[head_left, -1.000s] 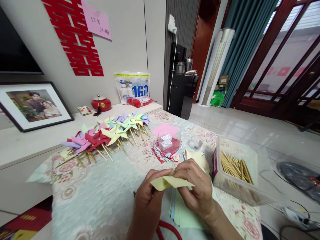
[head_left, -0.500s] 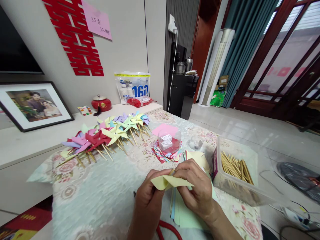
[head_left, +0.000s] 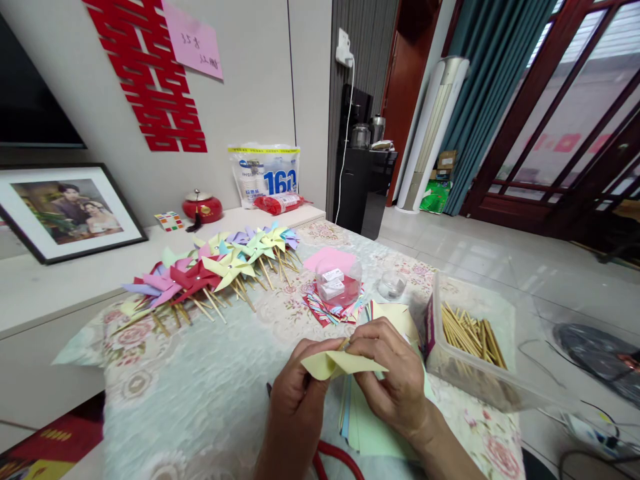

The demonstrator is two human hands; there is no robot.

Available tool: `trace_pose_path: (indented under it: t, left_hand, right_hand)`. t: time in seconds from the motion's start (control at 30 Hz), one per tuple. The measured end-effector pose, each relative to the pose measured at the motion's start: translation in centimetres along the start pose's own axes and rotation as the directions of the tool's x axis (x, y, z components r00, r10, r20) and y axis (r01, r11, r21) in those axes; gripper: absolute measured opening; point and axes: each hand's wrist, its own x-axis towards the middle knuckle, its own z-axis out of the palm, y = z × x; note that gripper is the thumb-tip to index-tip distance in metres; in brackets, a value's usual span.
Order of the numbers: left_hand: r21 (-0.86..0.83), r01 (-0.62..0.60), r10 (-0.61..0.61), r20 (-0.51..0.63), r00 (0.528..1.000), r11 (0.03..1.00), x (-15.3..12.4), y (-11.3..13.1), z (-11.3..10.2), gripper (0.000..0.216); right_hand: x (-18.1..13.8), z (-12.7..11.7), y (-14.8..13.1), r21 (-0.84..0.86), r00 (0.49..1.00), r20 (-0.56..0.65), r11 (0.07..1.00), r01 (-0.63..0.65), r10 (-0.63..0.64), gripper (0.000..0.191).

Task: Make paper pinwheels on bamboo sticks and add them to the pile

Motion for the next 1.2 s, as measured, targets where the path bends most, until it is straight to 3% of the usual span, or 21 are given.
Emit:
trace_pose_path:
  t: [0.47, 0.93, 1.2]
  left_hand:
    - [0.012, -0.018, 0.018, 0.007, 1.000, 1.000, -0.1, 0.0, 0.0, 0.024]
    - [0.289, -0.167, 0.161, 0.045, 0.986, 0.943, -0.2, 0.8, -0.4, 0.038]
    - [0.208, -0.178, 0.181, 0.000, 0.983, 0.962, 0.3, 1.0, 0.0, 0.033]
  right_hand:
    - [-0.1, 0.0, 0.0, 0.026, 1.000, 0.001, 1.000, 0.001, -0.001, 0.022]
    - [0.1, -0.2, 0.2, 0.032, 1.000, -0.013, 0.999, 0.007, -0.007, 0.021]
    - [0.2, -0.2, 0.0, 0.026, 1.000, 0.005, 0.999, 0.027, -0.028, 0.019]
